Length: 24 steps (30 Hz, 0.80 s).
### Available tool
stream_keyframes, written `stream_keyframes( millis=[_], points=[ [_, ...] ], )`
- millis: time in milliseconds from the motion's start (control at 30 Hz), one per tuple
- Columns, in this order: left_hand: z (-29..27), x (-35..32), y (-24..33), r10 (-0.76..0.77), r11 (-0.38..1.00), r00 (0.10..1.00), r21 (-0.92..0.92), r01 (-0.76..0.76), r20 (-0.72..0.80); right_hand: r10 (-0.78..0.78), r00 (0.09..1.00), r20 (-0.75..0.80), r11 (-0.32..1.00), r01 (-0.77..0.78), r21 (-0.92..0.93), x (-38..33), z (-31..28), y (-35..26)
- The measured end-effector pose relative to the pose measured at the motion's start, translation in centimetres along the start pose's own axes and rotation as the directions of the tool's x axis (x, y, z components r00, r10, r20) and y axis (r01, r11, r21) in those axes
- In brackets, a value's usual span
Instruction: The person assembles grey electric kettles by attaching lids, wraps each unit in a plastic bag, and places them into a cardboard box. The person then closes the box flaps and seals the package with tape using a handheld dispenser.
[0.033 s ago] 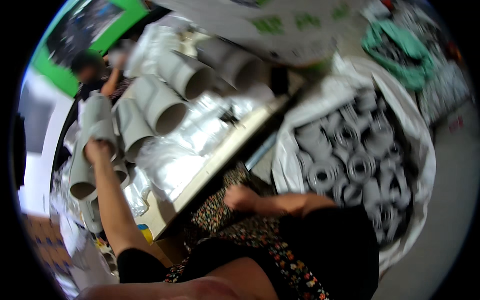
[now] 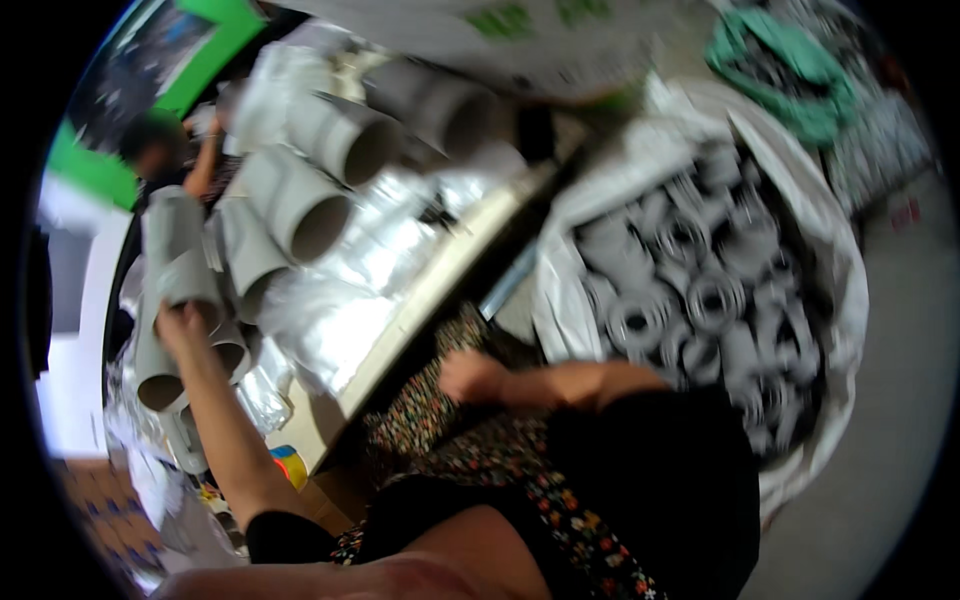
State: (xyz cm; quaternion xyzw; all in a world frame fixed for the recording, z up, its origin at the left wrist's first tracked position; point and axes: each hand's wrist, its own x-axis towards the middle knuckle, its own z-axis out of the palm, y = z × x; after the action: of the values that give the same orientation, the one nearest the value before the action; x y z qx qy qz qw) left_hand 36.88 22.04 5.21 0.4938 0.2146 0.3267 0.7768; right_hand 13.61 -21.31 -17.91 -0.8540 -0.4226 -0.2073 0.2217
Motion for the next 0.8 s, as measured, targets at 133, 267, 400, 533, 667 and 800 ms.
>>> stream_keyframes(
  millis=[133, 267, 400, 533, 667, 800],
  points=[
    [-12.5, -14.0, 4.1, -0.043, 0.974, 0.979, -0.209, 0.085, 0.198, 0.121, 0.99, 0.076, 0.955, -0.137, 0.265, -0.7, 1.1, -0.9],
    [-27.2, -20.1, 4.3, -0.271, 0.893, 0.897, -0.256, 0.37, 0.35, 0.178, 0.969, 0.173, 0.904, -0.23, 0.361, -1.4, 0.6, -1.3],
    [-22.6, -28.6, 3.8, -0.235, 0.949, 0.968, 0.195, 0.249, -0.089, 0.346, 0.937, -0.048, 0.859, -0.296, 0.417, -5.5, -1.6, -1.8],
    [-22.5, -27.1, 2.5, -0.218, 0.637, 0.908, 0.757, -0.145, 0.357, 0.628, 0.772, -0.095, 0.746, -0.563, 0.357, -17.4, -6.2, 0.2],
    [-17.7, -24.2, -3.0, -0.066, 0.658, 0.907, 0.702, -0.274, 0.416, 0.972, -0.021, -0.234, 0.023, -0.983, 0.184, -33.5, -13.3, 2.5],
    [-15.6, -26.8, -4.9, -0.075, 0.575, 0.953, 0.794, -0.198, 0.293, 0.902, 0.067, -0.427, -0.135, -0.895, -0.425, -41.7, -21.1, 2.9]
  ],
)
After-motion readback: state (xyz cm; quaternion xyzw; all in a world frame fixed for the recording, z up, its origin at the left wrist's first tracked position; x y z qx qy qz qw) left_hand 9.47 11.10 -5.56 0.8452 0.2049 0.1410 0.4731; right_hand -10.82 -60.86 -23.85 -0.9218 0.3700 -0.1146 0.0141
